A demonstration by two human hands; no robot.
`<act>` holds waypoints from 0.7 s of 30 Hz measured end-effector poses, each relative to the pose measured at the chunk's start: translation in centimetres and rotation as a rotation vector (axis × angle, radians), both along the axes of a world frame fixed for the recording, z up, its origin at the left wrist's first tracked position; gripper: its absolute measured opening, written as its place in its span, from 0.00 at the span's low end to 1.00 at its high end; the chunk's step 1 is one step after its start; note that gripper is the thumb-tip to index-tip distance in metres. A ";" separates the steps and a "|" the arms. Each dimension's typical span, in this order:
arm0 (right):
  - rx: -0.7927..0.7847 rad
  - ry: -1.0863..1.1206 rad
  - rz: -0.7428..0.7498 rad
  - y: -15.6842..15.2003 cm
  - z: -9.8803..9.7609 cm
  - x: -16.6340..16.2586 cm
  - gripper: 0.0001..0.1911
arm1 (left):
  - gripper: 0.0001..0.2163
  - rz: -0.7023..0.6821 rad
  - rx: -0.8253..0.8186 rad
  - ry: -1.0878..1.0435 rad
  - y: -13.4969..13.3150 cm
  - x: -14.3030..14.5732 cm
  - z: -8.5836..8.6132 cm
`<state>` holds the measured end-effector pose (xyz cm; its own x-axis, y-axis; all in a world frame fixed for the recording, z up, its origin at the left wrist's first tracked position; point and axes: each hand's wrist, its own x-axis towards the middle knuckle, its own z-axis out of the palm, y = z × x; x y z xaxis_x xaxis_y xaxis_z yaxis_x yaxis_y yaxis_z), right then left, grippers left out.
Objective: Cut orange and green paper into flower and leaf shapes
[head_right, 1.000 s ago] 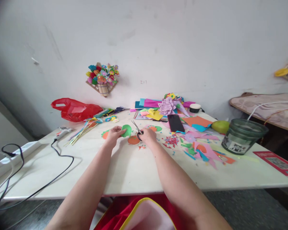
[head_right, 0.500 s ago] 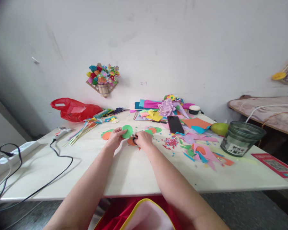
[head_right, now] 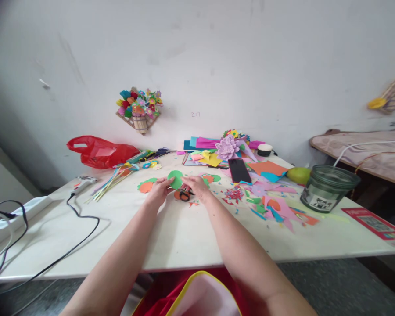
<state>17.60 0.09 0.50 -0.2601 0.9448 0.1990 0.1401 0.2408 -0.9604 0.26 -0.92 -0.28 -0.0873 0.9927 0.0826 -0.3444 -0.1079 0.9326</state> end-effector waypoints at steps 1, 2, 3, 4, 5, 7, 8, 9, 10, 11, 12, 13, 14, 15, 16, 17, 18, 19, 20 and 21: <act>-0.010 0.025 -0.003 0.1 -0.2 0.0 0.15 | 0.19 -0.017 0.001 0.022 0.0 0.0 -0.1; -0.023 0.028 -0.021 0.2 -0.3 -0.1 0.15 | 0.20 -0.035 0.000 0.047 0.0 0.1 -0.1; -0.040 0.021 -0.053 0.4 -0.5 -0.2 0.14 | 0.20 -0.046 -0.003 0.075 0.1 0.1 -0.2; -0.042 0.015 -0.090 0.7 -0.7 -0.3 0.13 | 0.21 -0.049 -0.009 0.107 0.1 0.2 -0.2; -0.036 0.009 -0.117 0.9 -0.9 -0.4 0.12 | 0.21 -0.044 -0.019 0.143 0.1 0.2 -0.3; -0.009 -0.024 -0.183 1.4 -1.2 -0.5 0.10 | 0.21 -0.029 -0.046 0.219 0.1 0.4 -0.3; 0.020 -0.064 -0.223 1.6 -1.3 -0.4 0.10 | 0.21 -0.031 -0.061 0.255 0.0 0.5 -0.2; 0.061 -0.108 -0.252 1.8 -1.4 -0.4 0.10 | 0.21 -0.044 -0.074 0.287 -0.1 0.6 -0.2; 0.105 -0.147 -0.272 1.9 -1.4 -0.3 0.10 | 0.21 -0.069 -0.084 0.312 -0.2 0.6 -0.2; 0.151 -0.180 -0.278 2.0 -1.4 -0.2 0.10 | 0.21 -0.097 -0.086 0.331 -0.3 0.7 -0.1; 0.192 -0.206 -0.264 2.0 -1.4 -0.1 0.10 | 0.21 -0.119 -0.081 0.342 -0.4 0.7 -0.1; 0.222 -0.225 -0.232 2.0 -1.4 0.1 0.11 | 0.22 -0.134 -0.068 0.349 -0.4 0.7 -0.1; 0.239 -0.242 -0.185 2.0 -1.3 0.3 0.11 | 0.22 -0.144 -0.050 0.352 -0.5 0.6 -0.1; 0.243 -0.255 -0.131 2.1 -1.3 0.4 0.12 | 0.23 -0.150 -0.028 0.353 -0.5 0.6 0.0; 0.238 -0.262 -0.080 2.1 -1.2 0.7 0.12 | 0.23 -0.157 -0.009 0.354 -0.5 0.5 0.0; 0.227 -0.258 -0.045 2.2 -1.2 1.0 0.14 | 0.24 -0.165 0.002 0.356 -0.5 0.5 0.0; 0.213 -0.243 -0.034 2.4 -1.1 1.3 0.15 | 0.24 -0.169 0.006 0.352 -0.5 0.5 0.1; 0.207 -0.220 -0.053 2.6 -1.0 1.7 0.17 | 0.24 -0.159 0.007 0.337 -0.4 0.4 0.1; 0.206 -0.184 -0.116 2.8 -0.8 2.1 0.18 | 0.23 -0.131 0.005 0.312 -0.3 0.4 0.2; 0.206 -0.151 -0.197 3.1 -0.7 2.6 0.18 | 0.22 -0.092 -0.002 0.275 -0.2 0.3 0.2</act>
<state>20.17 3.14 -0.18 -0.1174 0.9237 0.3647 0.3406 0.3824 -0.8589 0.60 -1.16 -0.04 0.0281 0.9957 0.0885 -0.0864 -0.0857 0.9926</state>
